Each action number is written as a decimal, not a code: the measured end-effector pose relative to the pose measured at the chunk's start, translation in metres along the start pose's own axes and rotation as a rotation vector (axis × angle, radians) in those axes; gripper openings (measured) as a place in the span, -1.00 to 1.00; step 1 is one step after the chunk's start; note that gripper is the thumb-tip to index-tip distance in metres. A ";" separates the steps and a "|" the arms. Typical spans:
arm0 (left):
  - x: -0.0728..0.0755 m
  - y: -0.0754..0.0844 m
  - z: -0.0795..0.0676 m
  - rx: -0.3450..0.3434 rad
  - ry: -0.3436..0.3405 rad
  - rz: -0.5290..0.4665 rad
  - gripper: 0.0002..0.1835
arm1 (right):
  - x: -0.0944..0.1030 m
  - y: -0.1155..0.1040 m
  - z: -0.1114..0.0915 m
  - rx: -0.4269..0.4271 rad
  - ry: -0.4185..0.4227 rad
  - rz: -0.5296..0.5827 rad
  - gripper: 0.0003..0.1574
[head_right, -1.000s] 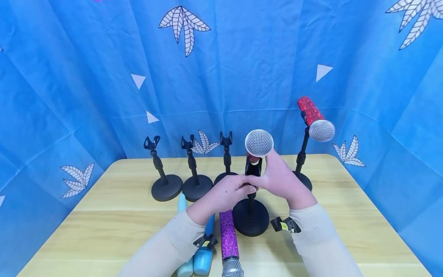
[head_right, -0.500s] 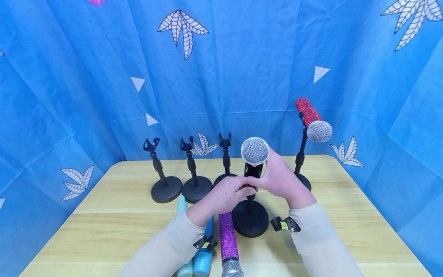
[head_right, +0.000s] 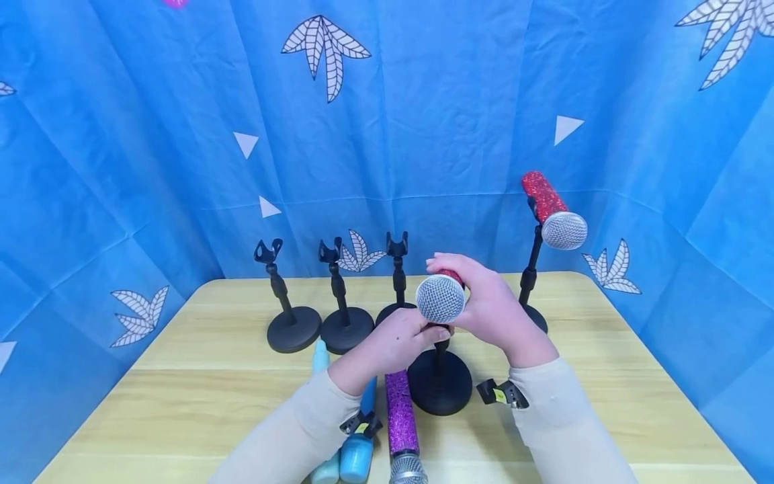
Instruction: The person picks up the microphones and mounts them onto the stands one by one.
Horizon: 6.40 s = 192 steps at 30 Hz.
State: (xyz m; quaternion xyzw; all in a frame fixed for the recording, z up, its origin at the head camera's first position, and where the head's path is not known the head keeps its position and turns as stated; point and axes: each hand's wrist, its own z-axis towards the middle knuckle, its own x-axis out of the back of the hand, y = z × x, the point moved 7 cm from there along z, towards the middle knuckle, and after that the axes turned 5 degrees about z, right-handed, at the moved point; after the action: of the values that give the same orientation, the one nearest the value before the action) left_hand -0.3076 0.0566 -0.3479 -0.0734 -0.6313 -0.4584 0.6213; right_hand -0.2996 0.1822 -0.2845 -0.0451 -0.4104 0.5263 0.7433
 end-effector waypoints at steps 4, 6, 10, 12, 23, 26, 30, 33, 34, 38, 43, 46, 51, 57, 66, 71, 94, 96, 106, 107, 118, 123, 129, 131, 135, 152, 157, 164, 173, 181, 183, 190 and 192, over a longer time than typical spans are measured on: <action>0.001 0.000 0.001 -0.010 0.017 0.046 -0.78 | 0.000 -0.002 -0.001 0.066 0.023 -0.061 -0.12; 0.001 -0.001 0.002 -0.006 0.020 0.052 -0.82 | 0.000 -0.004 -0.002 0.109 0.031 -0.085 -0.16; 0.002 -0.002 0.002 0.000 0.016 0.038 -0.86 | -0.003 -0.005 -0.003 0.175 0.038 -0.131 -0.17; 0.003 -0.002 0.001 0.004 0.019 0.033 -0.85 | -0.006 -0.004 -0.003 0.184 0.024 -0.132 -0.14; 0.006 0.003 0.001 -0.028 0.046 0.116 -0.78 | -0.009 -0.010 -0.007 0.341 0.009 -0.074 -0.55; 0.005 0.003 0.000 -0.031 0.047 0.136 -0.76 | -0.010 -0.011 -0.009 0.376 0.030 -0.077 -0.46; 0.004 0.002 0.000 -0.031 0.050 0.140 -0.74 | -0.011 -0.008 -0.011 0.314 0.034 -0.073 -0.15; 0.004 0.001 0.000 -0.023 0.050 0.137 -0.75 | -0.011 -0.004 -0.011 0.248 0.024 -0.074 -0.15; 0.004 0.000 0.000 -0.018 0.050 0.137 -0.76 | -0.011 -0.003 -0.011 0.227 0.016 -0.077 -0.16; 0.004 0.000 0.001 -0.006 0.048 0.127 -0.78 | -0.010 -0.003 -0.011 0.186 -0.016 -0.122 -0.09; 0.003 0.000 0.000 -0.005 0.058 0.100 -0.80 | -0.005 -0.008 -0.013 0.190 -0.042 -0.188 0.02; 0.003 -0.001 -0.001 0.004 0.062 0.083 -0.82 | 0.000 -0.010 -0.014 0.202 -0.051 -0.212 0.02; 0.002 0.001 -0.001 -0.002 0.068 0.062 -0.80 | 0.018 -0.007 -0.019 0.169 -0.034 -0.311 0.04; 0.003 0.003 0.000 -0.003 0.064 0.070 -0.76 | 0.036 0.008 -0.031 -0.003 -0.040 -0.354 0.02; 0.007 0.002 0.002 0.030 0.057 0.070 -0.75 | -0.014 0.047 -0.064 -0.245 -0.454 -0.308 -0.19; 0.006 0.000 0.001 0.055 0.052 0.054 -0.76 | -0.052 0.050 -0.084 -0.293 -0.637 -0.198 0.04; 0.008 -0.001 -0.005 -0.010 0.040 0.057 -0.82 | -0.085 0.052 -0.097 -0.393 -0.719 -0.206 0.16; 0.008 -0.001 -0.004 -0.013 0.045 0.066 -0.81 | -0.086 0.051 -0.096 -0.376 -0.716 -0.212 0.18; 0.012 0.006 0.001 0.006 0.073 0.205 -0.74 | -0.085 0.055 -0.096 -0.410 -0.706 -0.226 0.12; 0.012 0.007 0.001 0.009 0.075 0.215 -0.74 | -0.085 0.056 -0.096 -0.417 -0.707 -0.224 0.11; 0.005 0.007 0.002 -0.002 -0.024 0.105 -0.71 | -0.084 0.059 -0.098 -0.456 -0.728 -0.226 0.12; 0.008 0.005 0.000 0.009 -0.032 0.101 -0.69 | -0.084 0.059 -0.098 -0.455 -0.720 -0.238 0.20; 0.013 0.007 0.002 0.024 0.028 0.200 -0.68 | -0.085 0.057 -0.097 -0.480 -0.713 -0.216 0.23; 0.012 0.007 0.003 0.029 0.046 0.195 -0.69 | -0.084 0.056 -0.096 -0.484 -0.713 -0.210 0.21; 0.008 0.003 0.005 0.032 0.031 0.115 -0.69 | -0.084 0.055 -0.096 -0.476 -0.710 -0.214 0.17; 0.003 0.005 0.004 0.070 0.007 0.162 -0.73 | -0.081 0.057 -0.096 -0.426 -0.696 -0.215 0.14; 0.003 0.003 0.004 0.065 0.022 0.179 -0.73 | -0.082 0.056 -0.095 -0.405 -0.699 -0.211 0.09; 0.006 0.006 0.000 0.034 0.019 0.126 -0.71 | -0.080 0.056 -0.093 -0.390 -0.691 -0.216 0.14; 0.005 0.008 0.003 0.077 0.044 0.205 -0.71 | -0.080 0.058 -0.094 -0.416 -0.686 -0.184 0.18; 0.006 0.005 0.002 0.070 0.058 0.202 -0.68 | -0.081 0.058 -0.094 -0.430 -0.697 -0.157 0.23; 0.008 0.004 0.001 0.067 0.066 0.203 -0.70 | -0.081 0.058 -0.094 -0.418 -0.703 -0.160 0.26; 0.016 0.006 0.000 0.034 0.131 0.215 -0.79 | -0.080 0.060 -0.093 -0.399 -0.696 -0.154 0.21; 0.017 0.006 0.000 0.033 0.145 0.202 -0.80 | -0.080 0.061 -0.093 -0.397 -0.680 -0.133 0.15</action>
State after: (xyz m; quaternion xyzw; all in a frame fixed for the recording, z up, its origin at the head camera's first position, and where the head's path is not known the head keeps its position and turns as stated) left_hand -0.3070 0.0518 -0.3300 -0.0929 -0.5813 -0.3873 0.7095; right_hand -0.2926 0.1776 -0.4205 0.0157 -0.7286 0.3725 0.5746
